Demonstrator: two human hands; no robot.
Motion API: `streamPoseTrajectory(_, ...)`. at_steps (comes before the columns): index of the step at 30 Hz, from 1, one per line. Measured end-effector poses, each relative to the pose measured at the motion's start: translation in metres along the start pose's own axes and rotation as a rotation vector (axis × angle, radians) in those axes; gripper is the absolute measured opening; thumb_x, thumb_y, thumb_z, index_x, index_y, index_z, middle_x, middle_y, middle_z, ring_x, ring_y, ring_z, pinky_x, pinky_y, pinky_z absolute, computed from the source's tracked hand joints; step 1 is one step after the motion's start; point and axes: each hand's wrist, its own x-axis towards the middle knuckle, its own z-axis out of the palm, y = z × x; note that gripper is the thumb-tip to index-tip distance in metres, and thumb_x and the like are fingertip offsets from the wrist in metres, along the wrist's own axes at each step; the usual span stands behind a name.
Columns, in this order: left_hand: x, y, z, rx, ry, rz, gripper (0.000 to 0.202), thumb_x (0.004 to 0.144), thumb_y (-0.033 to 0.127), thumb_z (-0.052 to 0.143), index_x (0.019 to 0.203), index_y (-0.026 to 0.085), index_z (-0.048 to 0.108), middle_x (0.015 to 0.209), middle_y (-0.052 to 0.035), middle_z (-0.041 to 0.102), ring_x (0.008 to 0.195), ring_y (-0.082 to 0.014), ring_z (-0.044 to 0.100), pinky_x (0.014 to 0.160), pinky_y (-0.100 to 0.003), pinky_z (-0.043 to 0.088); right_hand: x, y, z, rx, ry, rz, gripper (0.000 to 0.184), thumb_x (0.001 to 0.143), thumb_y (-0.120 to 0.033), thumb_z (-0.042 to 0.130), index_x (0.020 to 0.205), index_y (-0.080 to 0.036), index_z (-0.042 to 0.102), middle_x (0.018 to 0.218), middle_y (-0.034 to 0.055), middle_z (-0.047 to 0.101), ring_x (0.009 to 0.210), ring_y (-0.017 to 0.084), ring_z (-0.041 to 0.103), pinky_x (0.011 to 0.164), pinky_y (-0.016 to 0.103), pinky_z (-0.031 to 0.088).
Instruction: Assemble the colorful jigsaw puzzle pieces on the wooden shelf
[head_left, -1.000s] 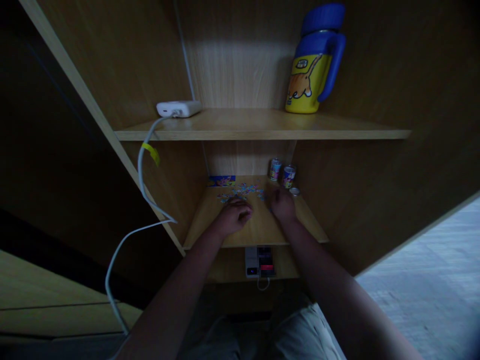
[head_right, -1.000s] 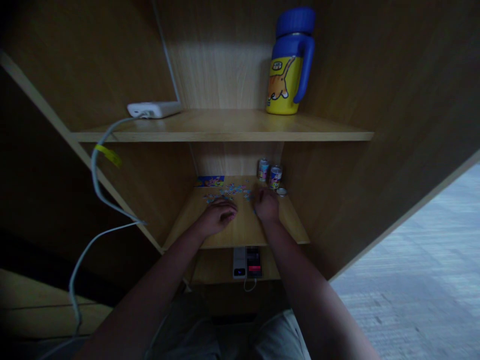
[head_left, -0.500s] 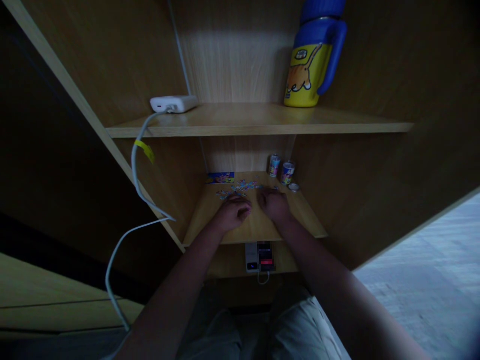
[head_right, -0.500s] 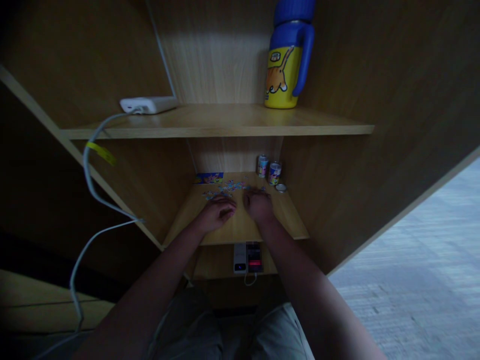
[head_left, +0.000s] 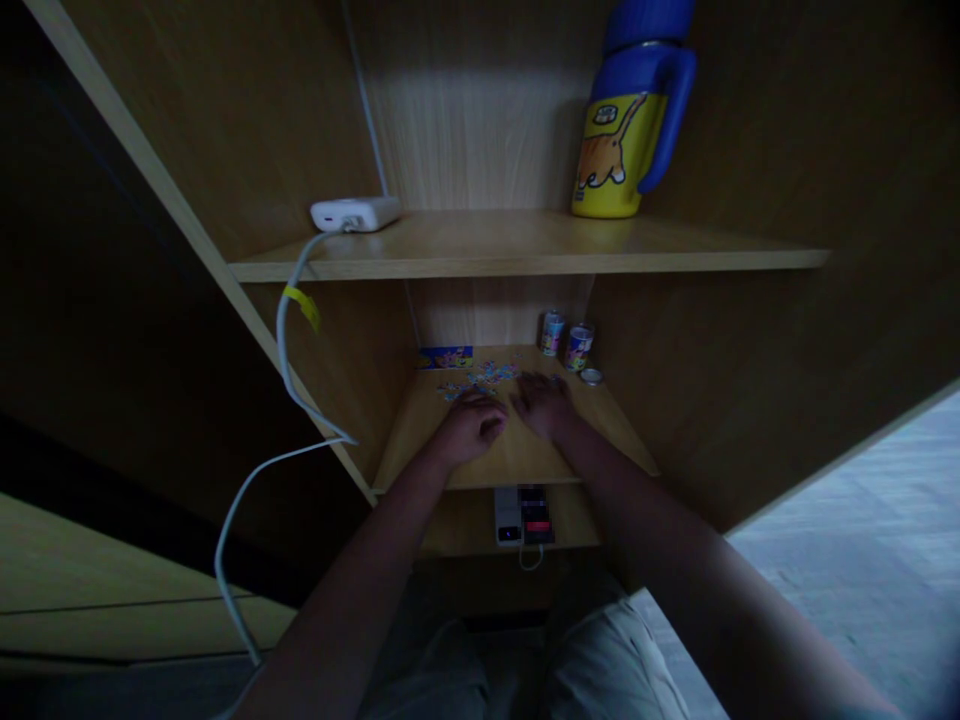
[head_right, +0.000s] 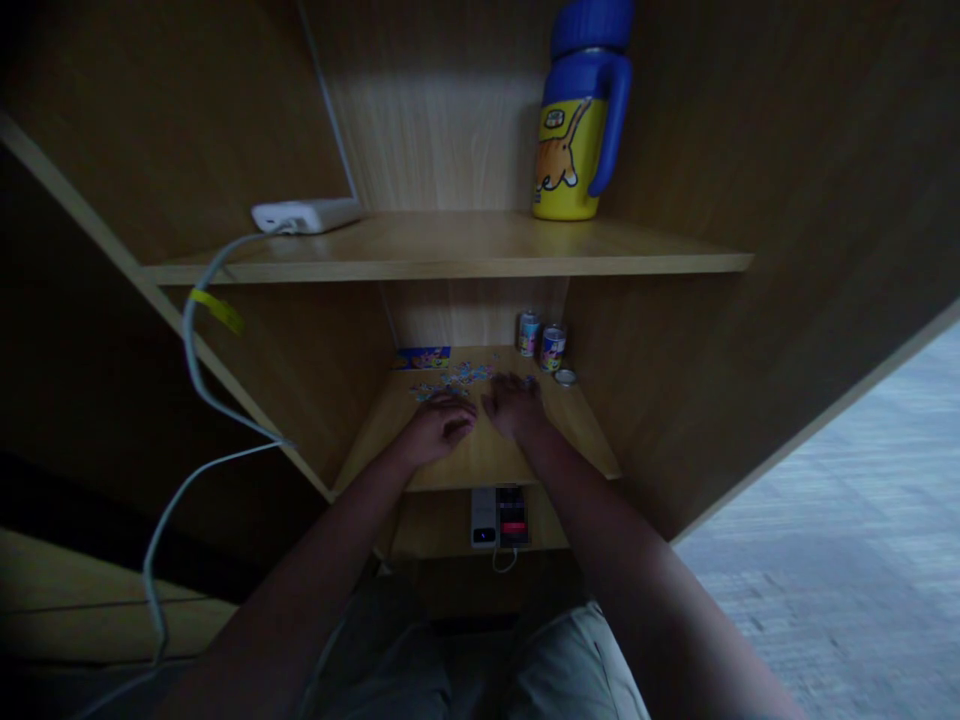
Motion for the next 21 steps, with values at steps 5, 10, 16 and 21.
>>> streamPoseTrajectory(5, -0.001, 0.001, 0.000, 0.011, 0.001, -0.019, 0.014, 0.098, 0.015, 0.076, 0.103, 0.027, 0.081, 0.120, -0.0050, 0.085, 0.114, -0.0276, 0.077, 0.112, -0.051, 0.055, 0.005, -0.001, 0.000, 0.011, 0.046, 0.106, 0.067, 0.116, -0.057, 0.036, 0.168, -0.017, 0.051, 0.174, 0.0201, 0.050, 0.161, 0.038, 0.043, 0.131, 0.066, 0.025)
streamPoseTrajectory(10, 0.000, 0.004, -0.001, 0.024, 0.000, -0.041, 0.013, 0.100, 0.017, 0.075, 0.104, 0.027, 0.082, 0.117, -0.0051, 0.084, 0.114, -0.0273, 0.076, 0.112, -0.050, 0.056, 0.012, -0.002, -0.002, -0.001, 0.016, 0.096, 0.067, 0.115, -0.061, 0.036, 0.174, -0.030, 0.044, 0.184, 0.0125, 0.036, 0.167, 0.039, 0.032, 0.131, 0.072, 0.021)
streamPoseTrajectory(16, 0.001, 0.007, -0.002, 0.065, -0.006, -0.083, 0.012, 0.100, 0.017, 0.075, 0.104, 0.027, 0.082, 0.116, -0.0040, 0.084, 0.113, -0.0252, 0.076, 0.112, -0.046, 0.057, 0.022, 0.000, 0.003, -0.021, 0.019, 0.135, 0.068, 0.116, -0.059, 0.033, 0.170, -0.023, 0.052, 0.182, 0.0149, 0.038, 0.168, 0.040, 0.031, 0.132, 0.074, 0.019)
streamPoseTrajectory(21, -0.001, 0.004, -0.003, 0.218, 0.069, -0.280, 0.017, 0.104, 0.013, 0.067, 0.104, 0.022, 0.081, 0.115, -0.0089, 0.081, 0.119, -0.0288, 0.073, 0.116, -0.051, 0.053, 0.031, 0.001, 0.007, -0.028, 0.036, 0.012, 0.070, 0.116, -0.050, 0.037, 0.178, -0.019, 0.034, 0.186, 0.0142, 0.029, 0.172, 0.035, 0.025, 0.137, 0.065, 0.015)
